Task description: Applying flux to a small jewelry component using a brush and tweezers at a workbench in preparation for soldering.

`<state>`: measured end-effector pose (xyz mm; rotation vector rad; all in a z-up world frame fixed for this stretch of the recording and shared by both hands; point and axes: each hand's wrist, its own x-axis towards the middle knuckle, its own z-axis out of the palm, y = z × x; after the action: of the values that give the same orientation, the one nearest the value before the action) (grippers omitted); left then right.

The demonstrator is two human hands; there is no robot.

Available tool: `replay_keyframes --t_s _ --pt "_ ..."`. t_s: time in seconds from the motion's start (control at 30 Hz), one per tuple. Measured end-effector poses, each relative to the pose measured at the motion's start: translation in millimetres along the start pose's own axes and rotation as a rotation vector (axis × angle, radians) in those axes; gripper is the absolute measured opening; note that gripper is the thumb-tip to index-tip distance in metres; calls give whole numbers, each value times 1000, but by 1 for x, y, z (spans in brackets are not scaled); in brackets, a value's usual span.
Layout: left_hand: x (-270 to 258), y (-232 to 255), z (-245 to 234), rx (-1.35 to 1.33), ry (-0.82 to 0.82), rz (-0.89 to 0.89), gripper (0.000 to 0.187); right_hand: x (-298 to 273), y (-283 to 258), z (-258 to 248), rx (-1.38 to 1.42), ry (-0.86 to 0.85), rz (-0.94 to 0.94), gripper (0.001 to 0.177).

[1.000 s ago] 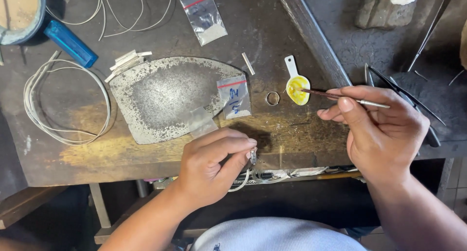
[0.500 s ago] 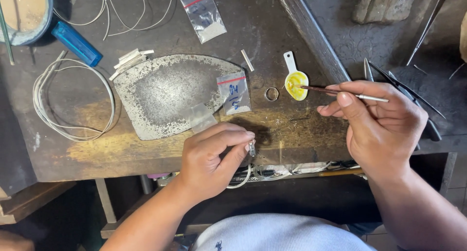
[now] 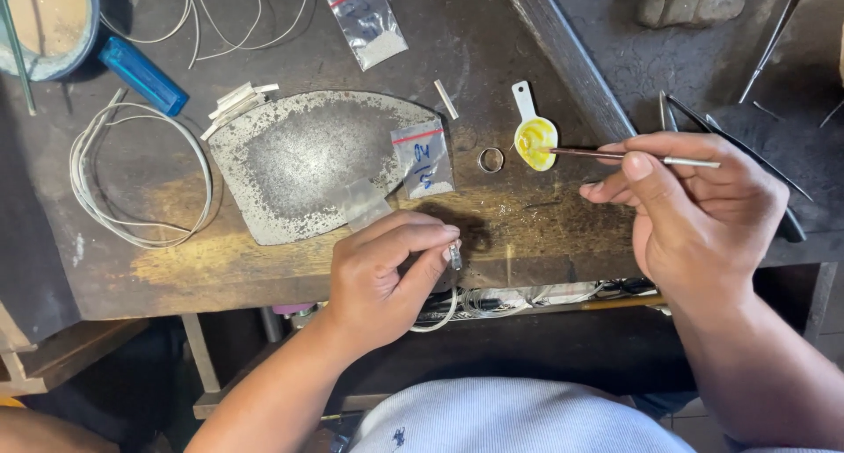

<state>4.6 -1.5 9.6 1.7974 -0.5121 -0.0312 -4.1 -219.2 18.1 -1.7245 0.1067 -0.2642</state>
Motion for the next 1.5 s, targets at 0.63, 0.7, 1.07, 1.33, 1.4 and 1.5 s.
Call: replay_keyframes --t_s 0.63,0.7,1.07,1.33,1.4,1.5 --pt "-8 -7 5 -10 59 25 8 -33 10 8 418 -200 86 12" --pt "-8 -7 5 -7 58 24 8 -33 9 9 391 -198 102 11" --pt "-7 -6 5 -9 51 21 10 -33 8 9 345 -249 72 13" --pt "-8 -6 5 -5 47 21 10 -33 8 9 337 -241 72 14" --pt "-7 -6 5 -2 49 29 10 -33 8 9 344 -239 75 13" --pt "-7 -6 4 3 45 16 9 -32 7 10 323 -226 86 13"
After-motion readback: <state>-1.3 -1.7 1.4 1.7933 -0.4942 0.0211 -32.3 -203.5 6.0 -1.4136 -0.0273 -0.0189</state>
